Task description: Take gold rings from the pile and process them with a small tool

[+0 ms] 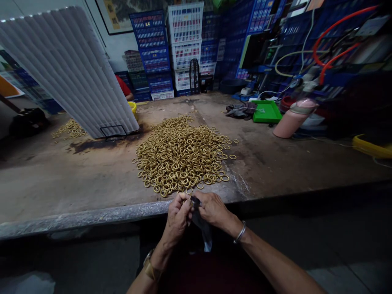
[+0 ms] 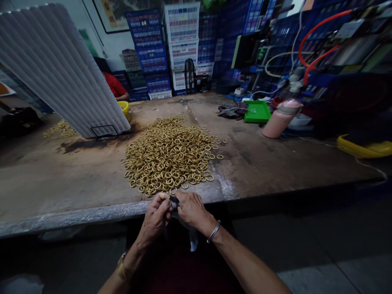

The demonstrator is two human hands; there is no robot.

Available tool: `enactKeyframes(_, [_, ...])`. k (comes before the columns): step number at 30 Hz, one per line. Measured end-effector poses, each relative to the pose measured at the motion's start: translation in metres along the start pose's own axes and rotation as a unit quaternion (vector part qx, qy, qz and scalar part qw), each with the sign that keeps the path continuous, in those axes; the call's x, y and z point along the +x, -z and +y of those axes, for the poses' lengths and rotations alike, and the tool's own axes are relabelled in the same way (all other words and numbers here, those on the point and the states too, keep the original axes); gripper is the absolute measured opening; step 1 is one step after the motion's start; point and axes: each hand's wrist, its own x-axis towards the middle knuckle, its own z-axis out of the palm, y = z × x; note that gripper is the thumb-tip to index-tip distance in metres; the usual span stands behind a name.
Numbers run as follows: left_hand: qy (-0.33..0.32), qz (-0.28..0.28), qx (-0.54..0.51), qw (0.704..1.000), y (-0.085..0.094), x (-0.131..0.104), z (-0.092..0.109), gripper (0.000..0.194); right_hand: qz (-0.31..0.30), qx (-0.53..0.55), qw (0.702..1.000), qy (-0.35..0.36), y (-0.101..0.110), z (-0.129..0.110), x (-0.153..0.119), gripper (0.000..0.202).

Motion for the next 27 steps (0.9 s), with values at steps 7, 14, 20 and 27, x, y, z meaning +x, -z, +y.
enactKeyframes(7, [0.033, -0.066, -0.122, 0.990, 0.003, -0.002, 0.007, 0.027, 0.056, 0.085, 0.995, -0.003, 0.005, 0.012, 0.009, 0.013])
enactKeyframes(14, [0.041, -0.054, -0.144, 0.987, 0.005, 0.004, 0.002, 0.031, -0.020, 0.158, 0.984, 0.075, 0.008, -0.011, -0.001, 0.012])
enactKeyframes(20, [0.033, -0.076, -0.141, 0.987, 0.014, 0.004, -0.005, 0.030, -0.042, 0.119, 0.990, 0.055, 0.002, -0.006, 0.002, 0.014])
enactKeyframes(27, [0.029, -0.066, -0.118, 0.990, 0.018, 0.004, -0.001, 0.030, -0.033, 0.135, 0.989, 0.043, 0.002, -0.007, 0.004, 0.012])
